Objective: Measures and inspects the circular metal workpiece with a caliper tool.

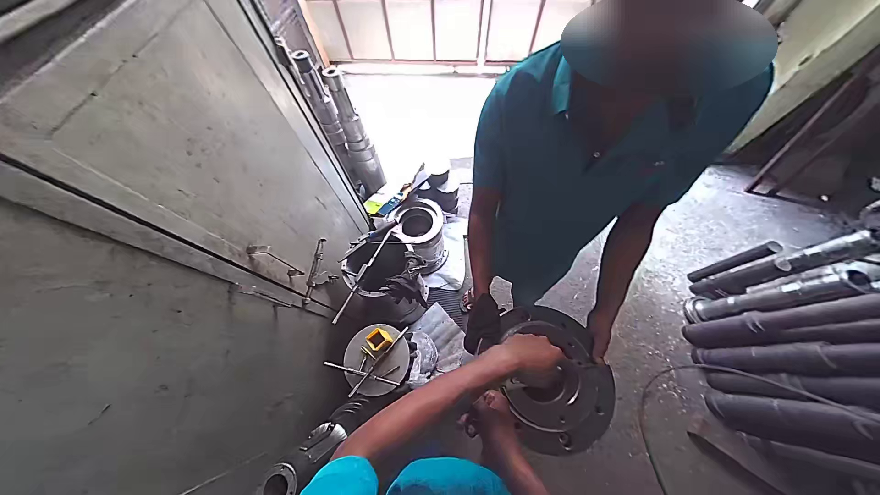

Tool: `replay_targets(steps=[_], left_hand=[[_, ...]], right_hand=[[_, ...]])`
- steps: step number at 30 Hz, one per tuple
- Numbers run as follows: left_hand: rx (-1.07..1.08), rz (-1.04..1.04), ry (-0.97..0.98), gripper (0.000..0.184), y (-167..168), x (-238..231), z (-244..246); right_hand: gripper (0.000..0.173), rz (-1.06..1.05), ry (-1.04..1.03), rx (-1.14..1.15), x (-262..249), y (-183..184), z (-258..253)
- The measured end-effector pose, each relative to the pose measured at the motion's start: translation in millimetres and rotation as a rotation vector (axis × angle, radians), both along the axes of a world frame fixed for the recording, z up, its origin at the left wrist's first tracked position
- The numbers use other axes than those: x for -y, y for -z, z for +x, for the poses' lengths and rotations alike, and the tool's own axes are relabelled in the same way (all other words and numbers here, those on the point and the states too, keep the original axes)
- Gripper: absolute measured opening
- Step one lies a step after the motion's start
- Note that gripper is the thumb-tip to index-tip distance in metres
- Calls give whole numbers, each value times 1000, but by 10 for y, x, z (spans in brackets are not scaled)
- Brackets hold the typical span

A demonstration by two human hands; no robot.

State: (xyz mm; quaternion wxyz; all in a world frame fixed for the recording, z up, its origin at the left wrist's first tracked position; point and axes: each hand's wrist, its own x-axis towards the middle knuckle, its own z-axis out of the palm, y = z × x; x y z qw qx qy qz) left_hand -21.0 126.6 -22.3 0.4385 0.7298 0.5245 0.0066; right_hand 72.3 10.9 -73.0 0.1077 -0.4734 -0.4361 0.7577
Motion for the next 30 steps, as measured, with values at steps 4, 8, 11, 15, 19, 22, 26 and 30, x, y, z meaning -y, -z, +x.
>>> replay_targets(steps=[4, 8, 11, 15, 19, 22, 26, 30], left_hand=[[253, 162, -461, 38, 323, 843, -554], [411, 318, -828, 36, 699, 1881, -590], [492, 532, -966, 34, 875, 2119, -132], [662, 641, -1215, 21, 1070, 1895, -53], [876, 294, -1225, 25, 923, 1329, -377], [918, 133, -1102, 23, 858, 1125, -592], [716, 312, -1101, 22, 926, 1537, -500], [594, 583, -1142, 20, 966, 2055, 23]], right_hand=[[23, 600, -343, 18, -443, -156, 663], [26, 1308, -280, 205, -1257, -59, 921], [37, 1298, -485, 273, -1700, 145, 953], [48, 1282, -470, 301, -1439, 188, 1095], [51, 1295, -349, 568, -606, 28, 1176], [45, 1264, -371, 577, -379, 6, 1230], [37, 1046, -551, 403, -1022, -14, 1384], [27, 1218, -564, 295, -1608, 32, 974]])
